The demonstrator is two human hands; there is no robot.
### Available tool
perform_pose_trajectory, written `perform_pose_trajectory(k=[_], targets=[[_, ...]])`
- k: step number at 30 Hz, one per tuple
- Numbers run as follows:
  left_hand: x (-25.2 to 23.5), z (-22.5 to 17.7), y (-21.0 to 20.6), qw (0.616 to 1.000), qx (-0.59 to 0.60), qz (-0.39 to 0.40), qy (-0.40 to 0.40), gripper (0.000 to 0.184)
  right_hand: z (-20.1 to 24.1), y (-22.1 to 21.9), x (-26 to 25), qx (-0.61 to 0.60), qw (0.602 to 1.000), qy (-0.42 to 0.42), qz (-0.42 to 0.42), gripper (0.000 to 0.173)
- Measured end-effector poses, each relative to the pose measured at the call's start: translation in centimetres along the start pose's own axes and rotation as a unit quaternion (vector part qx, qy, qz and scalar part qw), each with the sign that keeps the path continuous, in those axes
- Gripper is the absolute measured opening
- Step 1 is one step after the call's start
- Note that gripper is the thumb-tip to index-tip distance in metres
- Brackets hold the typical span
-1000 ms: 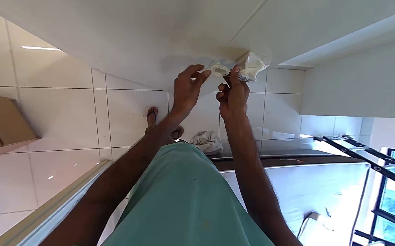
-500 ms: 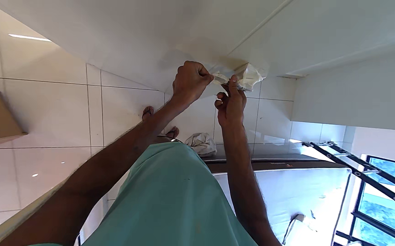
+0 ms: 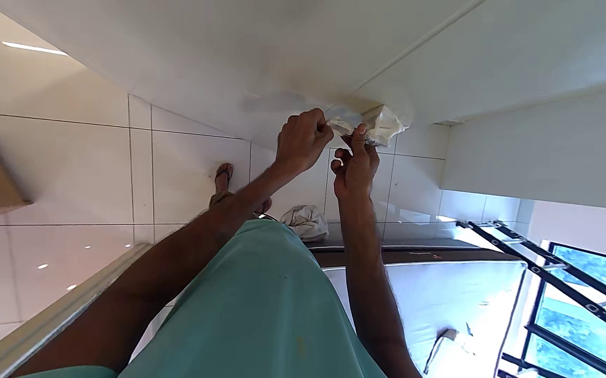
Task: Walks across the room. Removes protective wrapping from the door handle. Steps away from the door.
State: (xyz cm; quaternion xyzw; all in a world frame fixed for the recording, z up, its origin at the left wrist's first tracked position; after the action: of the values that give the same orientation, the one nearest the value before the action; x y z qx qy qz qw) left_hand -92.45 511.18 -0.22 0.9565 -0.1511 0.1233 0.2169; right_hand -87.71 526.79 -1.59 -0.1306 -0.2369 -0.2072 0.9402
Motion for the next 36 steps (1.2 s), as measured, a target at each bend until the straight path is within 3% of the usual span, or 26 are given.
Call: perform_pose_trajectory(k=[3,5,8,10,12,14,17,19,22,25,32,36], targets=[[0.6,0.2,-0.3,0.997,0.047,-0.056,0.005,0.02,-0.1,-0.1,0.0,-0.014,1.0,0.001,-0.015,0.023],[0.4,1.1,-1.3,0.978,0.199,-0.044,0.035,0.02,0.0,-0.1,0.0,-0.02,1.0,-0.002,-0.018,0.022],[0.6,1.7,-3.7,0.873,0.476,0.018,0.107,0.02,0.0,-0.1,-0.3,-0.012,1.0,-0.01,-0.004,0.023],[0.9,1.5,-4.3,0.83,0.536,0.054,0.142,0.017,0.1,0.0,-0.5,0.001,1.0,-0.012,0.009,0.025],[1.1,1.6,-4.0,0.853,0.507,0.044,0.115,0.014,0.2,0.1,-0.8,0.007,1.0,-0.011,0.018,0.026],[1.7,2.3,-2.7,0.926,0.373,-0.026,0.047,0.014,0.2,0.2,-1.0,-0.003,1.0,-0.019,0.023,0.026],[2.6,4.1,-1.8,0.97,0.216,-0.105,0.031,0.046,0.3,0.0,-1.3,-0.019,0.999,-0.027,0.026,0.025],[2.4,4.0,-2.1,0.98,0.176,-0.094,0.023,0.057,0.5,-0.2,-1.6,-0.021,0.999,-0.022,0.028,0.026],[1.3,2.4,-2.5,0.984,0.158,-0.083,-0.009,0.041,0.4,-0.2,-1.9,-0.015,0.999,-0.02,0.035,0.028],[0.2,1.9,-2.3,0.974,0.176,-0.14,-0.001,0.023,0.4,-0.2,-2.0,-0.009,0.999,-0.021,0.039,0.028],[-0.5,1.6,-2.5,0.984,0.061,-0.167,-0.029,0.022,0.1,0.2,-1.9,-0.019,0.999,-0.013,0.027,0.026],[-1.0,2.8,-3.5,0.982,0.105,-0.154,0.018,0.022,-0.2,0.2,-2.1,-0.019,0.999,-0.006,0.031,0.024]])
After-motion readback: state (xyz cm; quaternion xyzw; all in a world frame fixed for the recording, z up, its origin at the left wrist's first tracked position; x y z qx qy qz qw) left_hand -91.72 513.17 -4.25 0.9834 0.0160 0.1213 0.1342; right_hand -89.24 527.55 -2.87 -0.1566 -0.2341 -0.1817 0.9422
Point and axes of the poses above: each hand's wrist, its own x-axis away from the middle knuckle, its own y-axis out of the back of the hand, z = x × y, the point moved 9 cm from there along -x, towards the middle knuckle, and after that the axes turned 6 degrees about z, right-handed, at the moved point
